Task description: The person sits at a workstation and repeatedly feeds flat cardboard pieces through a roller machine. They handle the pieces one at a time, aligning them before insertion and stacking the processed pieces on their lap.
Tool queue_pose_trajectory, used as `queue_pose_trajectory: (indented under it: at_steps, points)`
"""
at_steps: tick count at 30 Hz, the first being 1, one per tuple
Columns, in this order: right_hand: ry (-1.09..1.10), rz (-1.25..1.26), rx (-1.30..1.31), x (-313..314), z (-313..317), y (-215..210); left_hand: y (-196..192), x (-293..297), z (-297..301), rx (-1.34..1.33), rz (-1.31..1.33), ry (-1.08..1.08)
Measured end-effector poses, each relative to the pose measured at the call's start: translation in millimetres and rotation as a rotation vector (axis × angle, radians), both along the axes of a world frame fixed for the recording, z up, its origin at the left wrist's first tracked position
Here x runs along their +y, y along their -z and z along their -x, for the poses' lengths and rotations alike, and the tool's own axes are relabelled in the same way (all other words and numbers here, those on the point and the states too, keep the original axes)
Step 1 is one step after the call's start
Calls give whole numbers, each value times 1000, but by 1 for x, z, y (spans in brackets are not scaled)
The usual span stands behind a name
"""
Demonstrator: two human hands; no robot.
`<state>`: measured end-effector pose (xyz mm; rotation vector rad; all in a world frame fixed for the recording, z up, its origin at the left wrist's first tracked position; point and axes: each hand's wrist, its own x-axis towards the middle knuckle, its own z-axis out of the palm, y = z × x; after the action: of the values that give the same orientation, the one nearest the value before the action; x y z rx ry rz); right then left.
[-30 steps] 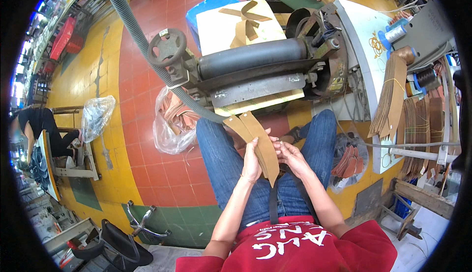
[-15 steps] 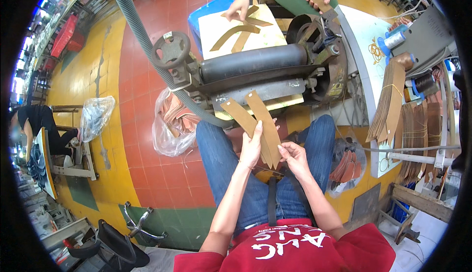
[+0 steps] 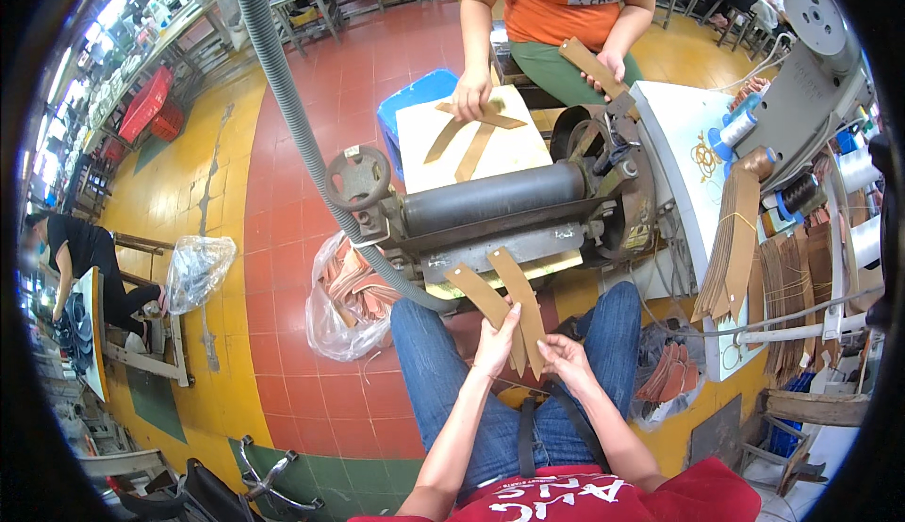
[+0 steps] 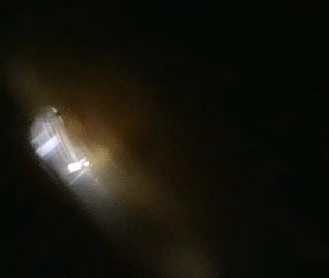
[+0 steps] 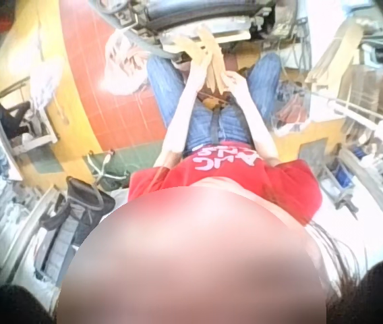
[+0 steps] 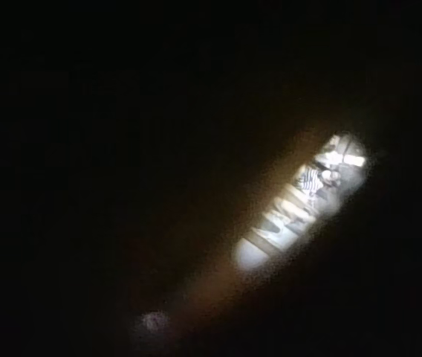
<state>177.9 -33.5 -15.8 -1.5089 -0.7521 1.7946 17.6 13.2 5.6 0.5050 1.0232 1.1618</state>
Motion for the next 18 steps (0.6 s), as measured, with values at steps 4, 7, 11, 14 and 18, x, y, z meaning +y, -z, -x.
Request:
queue_pose_trajectory:
  at_steps: [4,7,11,14,18]
  points:
    - [-26,93,134,-11,-10,1,1,2,-1,-3,-55,-18]
    - [-6,77,106,-11,-13,6,8,2,-1,-21,-61,13]
    - [93,54,62,-3,-10,11,19,2,-3,-19,-29,36]
    - [146,43,81,5,-5,10,24,0,-1,-153,1,78]
    - [181,34,91,13,1,7,28,-8,3,-175,18,88]
